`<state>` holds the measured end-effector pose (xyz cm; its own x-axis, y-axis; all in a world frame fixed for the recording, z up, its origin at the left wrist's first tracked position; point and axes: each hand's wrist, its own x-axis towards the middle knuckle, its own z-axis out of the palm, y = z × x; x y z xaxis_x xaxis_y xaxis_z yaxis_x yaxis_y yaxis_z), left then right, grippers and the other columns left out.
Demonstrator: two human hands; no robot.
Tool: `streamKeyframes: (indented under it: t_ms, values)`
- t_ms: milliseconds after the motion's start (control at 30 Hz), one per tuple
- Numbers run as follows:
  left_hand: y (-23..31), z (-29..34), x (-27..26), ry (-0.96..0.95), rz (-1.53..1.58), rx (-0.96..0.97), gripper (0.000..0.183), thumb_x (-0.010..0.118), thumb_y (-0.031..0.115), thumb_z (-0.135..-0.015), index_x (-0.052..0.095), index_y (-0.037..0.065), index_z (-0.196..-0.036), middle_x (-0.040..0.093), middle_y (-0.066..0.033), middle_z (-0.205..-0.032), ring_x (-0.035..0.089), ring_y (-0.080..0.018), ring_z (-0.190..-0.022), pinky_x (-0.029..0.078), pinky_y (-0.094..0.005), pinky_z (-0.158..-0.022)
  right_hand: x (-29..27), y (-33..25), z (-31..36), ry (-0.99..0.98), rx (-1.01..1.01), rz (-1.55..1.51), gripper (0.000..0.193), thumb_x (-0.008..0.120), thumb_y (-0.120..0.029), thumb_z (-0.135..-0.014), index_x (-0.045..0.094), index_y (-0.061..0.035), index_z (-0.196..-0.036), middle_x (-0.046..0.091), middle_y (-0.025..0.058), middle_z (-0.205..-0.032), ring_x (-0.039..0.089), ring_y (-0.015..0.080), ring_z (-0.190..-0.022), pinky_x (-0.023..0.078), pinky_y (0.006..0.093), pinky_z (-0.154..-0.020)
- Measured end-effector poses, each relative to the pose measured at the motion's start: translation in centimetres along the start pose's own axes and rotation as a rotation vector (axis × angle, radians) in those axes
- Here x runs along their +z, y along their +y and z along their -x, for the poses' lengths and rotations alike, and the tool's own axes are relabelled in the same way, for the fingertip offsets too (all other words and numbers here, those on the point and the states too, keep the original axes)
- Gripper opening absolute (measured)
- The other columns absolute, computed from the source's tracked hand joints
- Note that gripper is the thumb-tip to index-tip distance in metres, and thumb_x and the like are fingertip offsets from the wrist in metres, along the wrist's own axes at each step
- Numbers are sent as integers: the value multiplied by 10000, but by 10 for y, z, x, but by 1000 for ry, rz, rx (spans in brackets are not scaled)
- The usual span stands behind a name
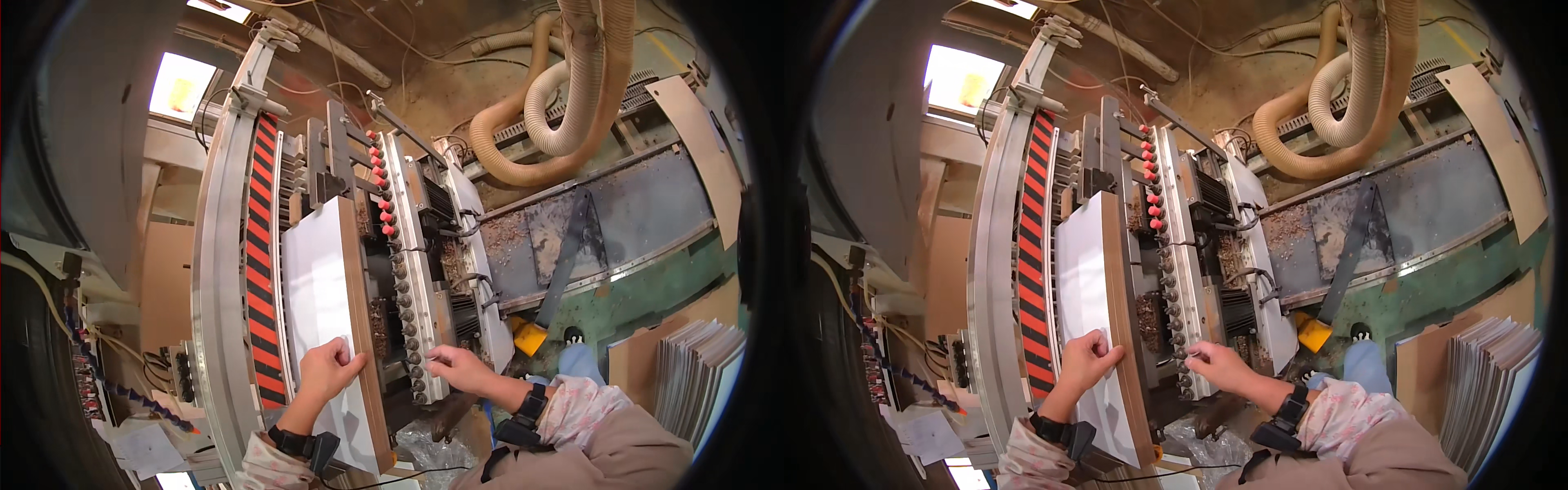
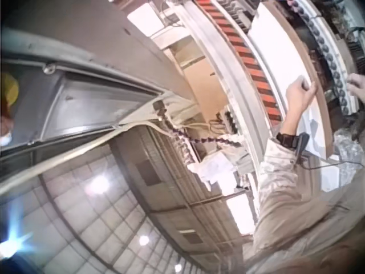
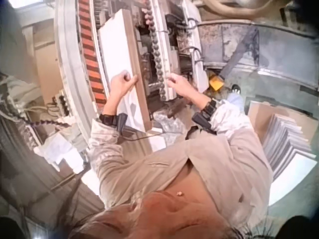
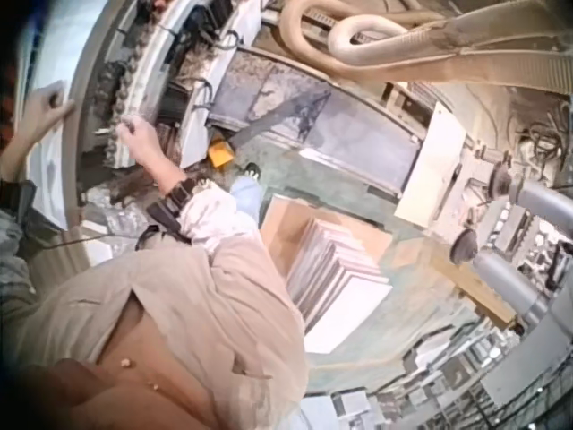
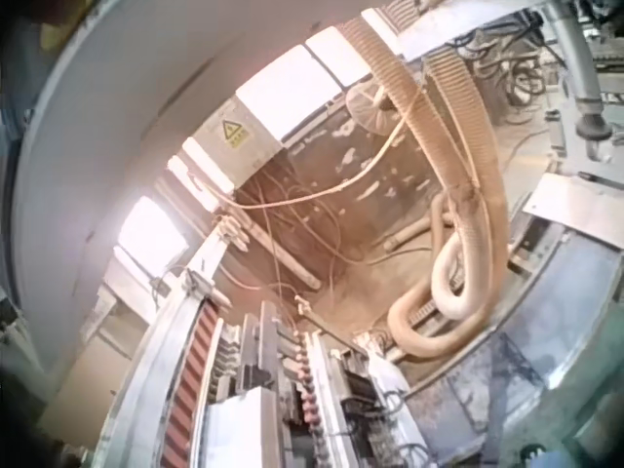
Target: The person repeatedly picks up white rectangular panels from a stack and feeds them into a large industrial machine. They guide each panel through the machine's rollers and then retrieve it from the output side, stacking the processed panels on a nearby surface.
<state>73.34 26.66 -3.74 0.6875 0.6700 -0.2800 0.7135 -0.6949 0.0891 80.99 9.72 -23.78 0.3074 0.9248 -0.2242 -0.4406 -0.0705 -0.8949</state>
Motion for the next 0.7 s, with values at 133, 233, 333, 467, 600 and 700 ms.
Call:
streamKeyframes:
  t_ms: [133, 233, 333, 467, 600, 700]
  values:
    - [-12, 6, -20, 10, 241, -60, 310, 700, 114, -667, 412, 50, -571, 429, 15, -510, 399, -42, -495, 350, -223, -448, 8, -7, -9, -66, 17, 8, 359, 594, -286, -813, 574, -31, -1066, 635, 125, -918, 611, 212, -862, 464, 303, -778]
    - [-30, 15, -53, 51, 382, -19, 266, 646, 24, -688, 396, 67, -605, 434, 38, -550, 403, -30, -519, 340, -188, -464, 21, -20, -28, -83, 12, -116, 458, 593, -326, -822, 514, -1, -1135, 629, 127, -953, 597, 193, -904, 457, 303, -797]
    - [-34, 24, -73, 89, 556, -51, 255, 618, -15, -702, 391, 74, -628, 453, 32, -557, 437, -36, -514, 363, -187, -466, 50, -36, -54, -74, -86, -281, 572, 603, -376, -813, 444, 30, -1183, 610, 138, -995, 576, 188, -939, 444, 297, -815]
    - [-40, 27, -75, 108, 657, -65, 246, 583, -51, -716, 385, 82, -653, 475, 19, -575, 462, -45, -512, 381, -184, -470, 63, -61, -82, -152, -22, -379, 623, 626, -417, -782, 438, 43, -1158, 591, 139, -1009, 565, 203, -936, 436, 297, -814]
    - [-37, 22, -65, 71, 655, -28, 256, 626, -18, -717, 400, 78, -642, 483, 19, -569, 450, -34, -499, 360, -178, -459, 75, -65, -107, -59, 14, -369, 641, 632, -463, -744, 477, 32, -1122, 583, 152, -1032, 566, 228, -950, 437, 316, -807]
    - [-29, 19, -54, 67, 661, -48, 265, 649, 5, -715, 409, 71, -624, 480, 23, -550, 443, -29, -490, 348, -176, -448, 71, -74, -116, -2, -18, -214, 559, 633, -400, -711, 544, 34, -1052, 604, 180, -999, 584, 275, -935, 445, 340, -799]
